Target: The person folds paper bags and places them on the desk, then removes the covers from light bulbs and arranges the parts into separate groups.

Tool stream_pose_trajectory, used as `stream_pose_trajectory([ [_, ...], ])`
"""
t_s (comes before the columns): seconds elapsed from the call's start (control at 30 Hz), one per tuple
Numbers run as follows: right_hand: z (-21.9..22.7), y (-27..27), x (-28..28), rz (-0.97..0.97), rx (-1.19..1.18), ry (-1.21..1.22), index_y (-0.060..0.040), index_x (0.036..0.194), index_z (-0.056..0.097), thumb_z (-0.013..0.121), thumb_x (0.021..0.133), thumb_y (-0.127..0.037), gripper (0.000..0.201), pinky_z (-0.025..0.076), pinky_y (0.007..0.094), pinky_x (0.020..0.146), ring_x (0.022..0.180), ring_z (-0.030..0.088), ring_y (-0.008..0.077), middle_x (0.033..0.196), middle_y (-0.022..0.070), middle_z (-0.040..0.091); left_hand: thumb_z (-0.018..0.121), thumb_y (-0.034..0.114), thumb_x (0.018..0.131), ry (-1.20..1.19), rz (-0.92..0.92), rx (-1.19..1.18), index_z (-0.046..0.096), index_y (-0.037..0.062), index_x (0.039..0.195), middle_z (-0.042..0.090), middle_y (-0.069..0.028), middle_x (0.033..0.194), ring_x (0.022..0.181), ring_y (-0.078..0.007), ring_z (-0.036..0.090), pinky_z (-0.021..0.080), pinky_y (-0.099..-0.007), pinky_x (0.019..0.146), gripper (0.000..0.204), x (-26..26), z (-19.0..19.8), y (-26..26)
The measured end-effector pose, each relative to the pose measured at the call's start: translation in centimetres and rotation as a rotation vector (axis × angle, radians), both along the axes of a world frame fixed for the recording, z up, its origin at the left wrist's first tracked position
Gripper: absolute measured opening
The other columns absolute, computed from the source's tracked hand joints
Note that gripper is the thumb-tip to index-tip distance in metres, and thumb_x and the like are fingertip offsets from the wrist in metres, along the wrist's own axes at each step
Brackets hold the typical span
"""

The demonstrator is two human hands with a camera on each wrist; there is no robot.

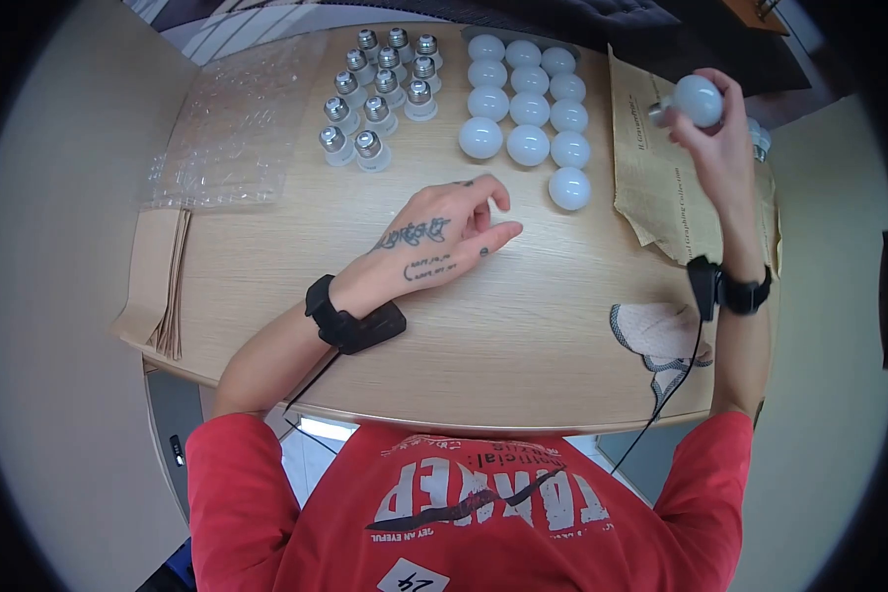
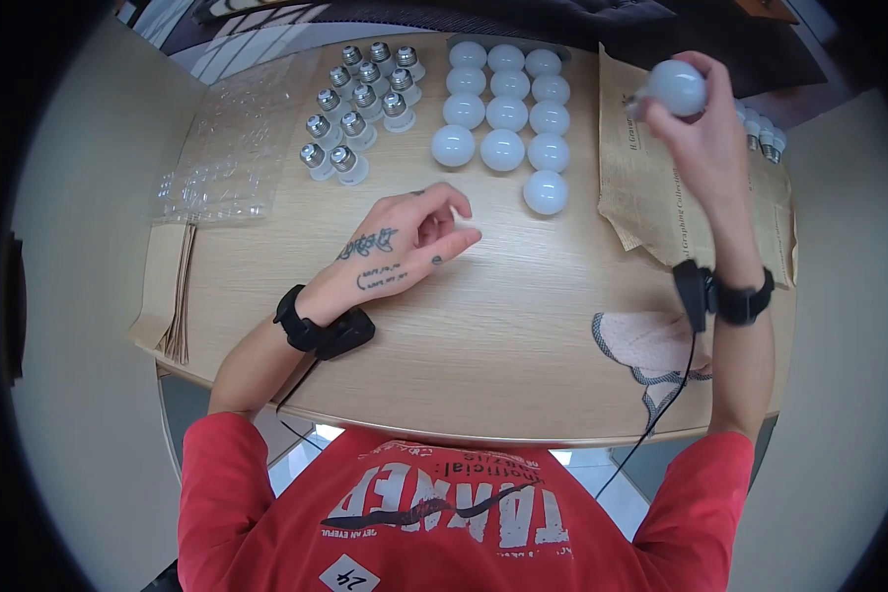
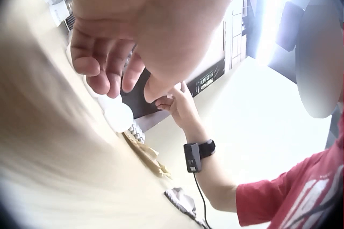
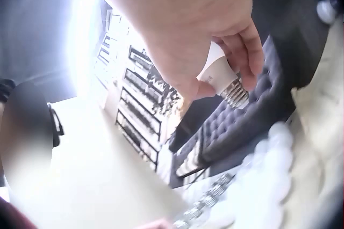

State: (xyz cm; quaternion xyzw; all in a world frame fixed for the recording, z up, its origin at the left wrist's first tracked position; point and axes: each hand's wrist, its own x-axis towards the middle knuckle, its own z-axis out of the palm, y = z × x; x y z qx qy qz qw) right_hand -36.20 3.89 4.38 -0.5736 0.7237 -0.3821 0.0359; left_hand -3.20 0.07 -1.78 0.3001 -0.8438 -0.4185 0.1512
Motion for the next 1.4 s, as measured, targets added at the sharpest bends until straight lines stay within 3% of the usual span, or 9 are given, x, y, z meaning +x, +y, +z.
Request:
stream_pose_trajectory([
  [0.13, -0.7, 2.6, 7.3, 0.245, -0.090, -0.220, -0.0025, 0.122, 0.049, 0.082, 0.079, -0.019, 0.057, 0.054, 0.0324, 0.082, 0.097, 0.066, 0.0207, 0.110, 0.0127, 0.062, 0.059, 0.039, 0.101, 0.190, 0.092, 0.149, 0.050, 0.0052, 0.129, 0.065, -0.0067, 0.096, 0.069, -0.0112, 0.060, 0.047, -0.0281, 0.062, 0.045, -1.1, 0.3, 0.8],
  [0.23, -2.0, 3.4, 10.4, 0.364, -0.103, -0.327, -0.0003, 0.122, 0.044, 0.085, 0.079, -0.018, 0.062, 0.054, 0.0331, 0.081, 0.098, 0.064, 0.0224, 0.110, 0.0146, 0.059, 0.049, 0.044, 0.106, 0.394, 0.137, 0.550, 0.046, 0.0050, 0.134, 0.061, -0.0082, 0.100, 0.073, -0.0113, 0.061, 0.049, -0.0265, 0.063, 0.048, -1.8, 0.7, 1.1],
  [0.33, -3.3, 3.7, 12.4, 0.438, -0.114, -0.349, -0.0002, 0.123, 0.041, 0.084, 0.080, -0.020, 0.064, 0.054, 0.0343, 0.082, 0.099, 0.064, 0.0241, 0.111, 0.0166, 0.058, 0.041, 0.047, 0.108, 0.516, 0.109, 0.759, 0.048, 0.0046, 0.131, 0.059, -0.0067, 0.095, 0.073, -0.0111, 0.060, 0.049, -0.0249, 0.063, 0.049, -2.1, 1.7, 1.5],
  [0.53, -3.3, 3.8, 13.8, 0.473, -0.203, -0.226, -0.0018, 0.129, 0.043, 0.083, 0.083, -0.026, 0.065, 0.054, 0.0366, 0.081, 0.097, 0.067, 0.0271, 0.107, 0.0176, 0.062, 0.047, 0.046, 0.106, 0.604, 0.168, 0.734, 0.054, 0.0071, 0.118, 0.057, -0.0025, 0.087, 0.066, -0.0076, 0.053, 0.041, -0.0219, 0.057, 0.041, -2.3, 1.7, 1.5],
  [0.63, -2.8, 3.9, 13.6, 0.533, -0.108, -0.223, -0.0043, 0.127, 0.049, 0.079, 0.086, -0.030, 0.057, 0.055, 0.0353, 0.080, 0.092, 0.069, 0.0252, 0.099, 0.0145, 0.067, 0.050, 0.046, 0.105, 0.610, 0.219, 0.711, 0.055, 0.0090, 0.112, 0.056, -0.0006, 0.084, 0.063, -0.0056, 0.050, 0.037, -0.0202, 0.054, 0.038, -2.2, 1.8, 1.7],
  [0.73, -3.5, 4.2, 13.9, 0.500, -0.077, -0.353, -0.0057, 0.121, 0.054, 0.076, 0.089, -0.032, 0.047, 0.055, 0.0327, 0.078, 0.088, 0.070, 0.0204, 0.094, 0.0111, 0.070, 0.055, 0.042, 0.104, 0.735, 0.265, 0.779, 0.050, 0.0094, 0.095, 0.050, 0.0014, 0.067, 0.052, -0.0053, 0.045, 0.031, -0.0213, 0.046, 0.035, -2.7, 1.8, 2.1],
  [0.83, -4.0, 4.3, 14.2, 0.530, -0.074, -0.507, -0.0050, 0.118, 0.053, 0.076, 0.090, -0.032, 0.045, 0.054, 0.0296, 0.077, 0.089, 0.068, 0.0160, 0.097, 0.0105, 0.069, 0.054, 0.039, 0.105, 0.790, 0.290, 0.787, 0.046, 0.0097, 0.090, 0.049, 0.0006, 0.067, 0.051, -0.0056, 0.043, 0.029, -0.0215, 0.045, 0.034, -3.1, 1.7, 2.6],
  [1.03, -5.2, 4.1, 14.4, 0.598, -0.138, -0.728, -0.0057, 0.117, 0.052, 0.075, 0.091, -0.029, 0.042, 0.050, 0.0259, 0.075, 0.089, 0.060, 0.0109, 0.101, 0.0057, 0.063, 0.053, 0.036, 0.105, 0.755, 0.283, 0.725, 0.043, 0.0097, 0.089, 0.048, 0.0000, 0.067, 0.052, -0.0056, 0.042, 0.029, -0.0220, 0.046, 0.033, -3.0, 1.6, 2.6],
  [1.4, -5.7, 4.0, 14.1, 0.614, -0.118, -0.813, -0.0056, 0.117, 0.051, 0.075, 0.091, -0.029, 0.042, 0.048, 0.0258, 0.079, 0.093, 0.057, 0.0107, 0.106, 0.0052, 0.059, 0.053, 0.036, 0.105, 0.756, 0.254, 0.710, 0.043, 0.0100, 0.089, 0.048, 0.0002, 0.066, 0.053, -0.0054, 0.041, 0.029, -0.0227, 0.047, 0.032, -3.2, 1.1, 2.4],
])
